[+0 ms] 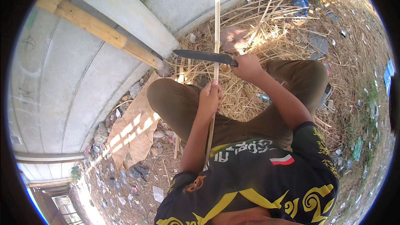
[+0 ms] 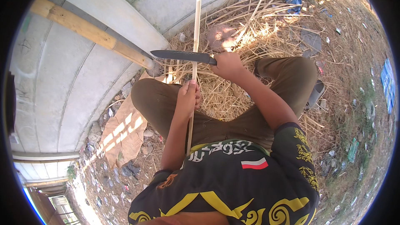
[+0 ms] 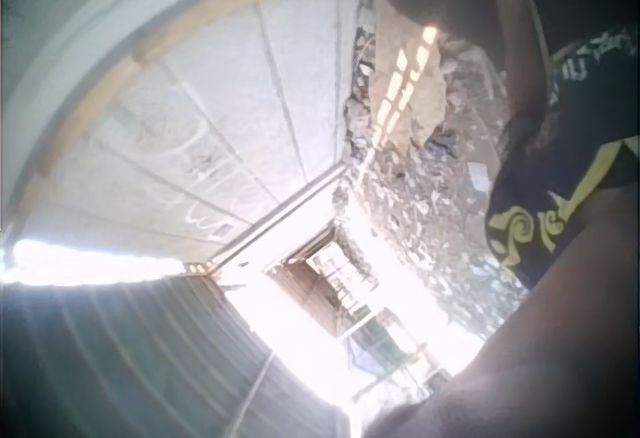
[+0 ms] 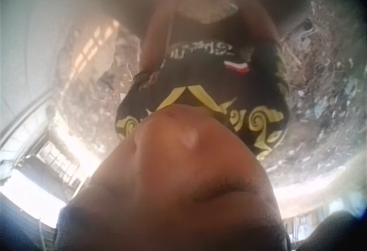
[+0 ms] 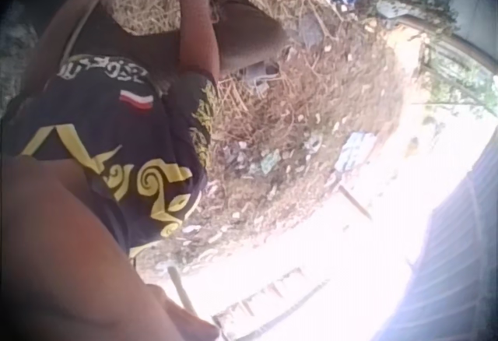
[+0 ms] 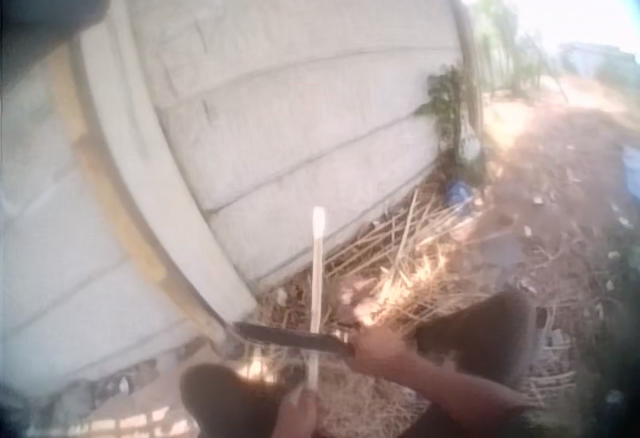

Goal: The person sits on the ground and uses a large knife to shave thin strips from a long bamboo stick. They hold the stick with their left hand and repeatedly scrape the blade along its length to remove the outer layer, creating a pile of bamboo shavings.

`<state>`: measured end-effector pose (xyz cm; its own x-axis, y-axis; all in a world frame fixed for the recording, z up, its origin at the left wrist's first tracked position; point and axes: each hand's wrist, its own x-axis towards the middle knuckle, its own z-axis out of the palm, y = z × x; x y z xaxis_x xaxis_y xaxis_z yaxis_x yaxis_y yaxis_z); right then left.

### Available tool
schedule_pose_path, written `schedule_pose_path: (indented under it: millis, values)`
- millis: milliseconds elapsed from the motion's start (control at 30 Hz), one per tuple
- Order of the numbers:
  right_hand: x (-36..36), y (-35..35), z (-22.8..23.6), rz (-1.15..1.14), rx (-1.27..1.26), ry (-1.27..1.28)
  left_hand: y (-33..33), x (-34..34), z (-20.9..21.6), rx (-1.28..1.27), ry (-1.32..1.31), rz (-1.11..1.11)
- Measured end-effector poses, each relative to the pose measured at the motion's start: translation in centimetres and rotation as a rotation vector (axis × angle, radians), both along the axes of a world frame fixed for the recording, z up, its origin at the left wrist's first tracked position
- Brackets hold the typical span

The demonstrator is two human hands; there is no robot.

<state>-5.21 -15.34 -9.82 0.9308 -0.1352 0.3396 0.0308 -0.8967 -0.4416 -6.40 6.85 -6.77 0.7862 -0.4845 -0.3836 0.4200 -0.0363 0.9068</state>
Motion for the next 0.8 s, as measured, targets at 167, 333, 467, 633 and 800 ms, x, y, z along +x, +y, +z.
schedule_pose_path:
  millis: [167,333,467,633,800]
  values:
    - [1.6,-2.6,0.9,-0.019,-0.055,0.144,-0.1,-0.4,-0.1,0.009,-0.051,0.014]
    - [0.5,-0.3,-0.1,0.077,-0.114,-0.012,0.3,-0.1,0.1,-0.027,0.007,0.023]
    - [1.1,-1.8,-0.2,-0.104,0.000,0.083,0.6,-1.0,-0.1,-0.012,0.027,0.010]
    - [1.6,-2.2,-0.6,-0.078,-0.050,0.025,-0.2,-0.9,0.1,-0.036,0.040,-0.034]
    - [0.6,-0.1,0.1,-0.029,-0.076,0.002,1.0,-0.5,0.2,-0.112,0.122,-0.036]
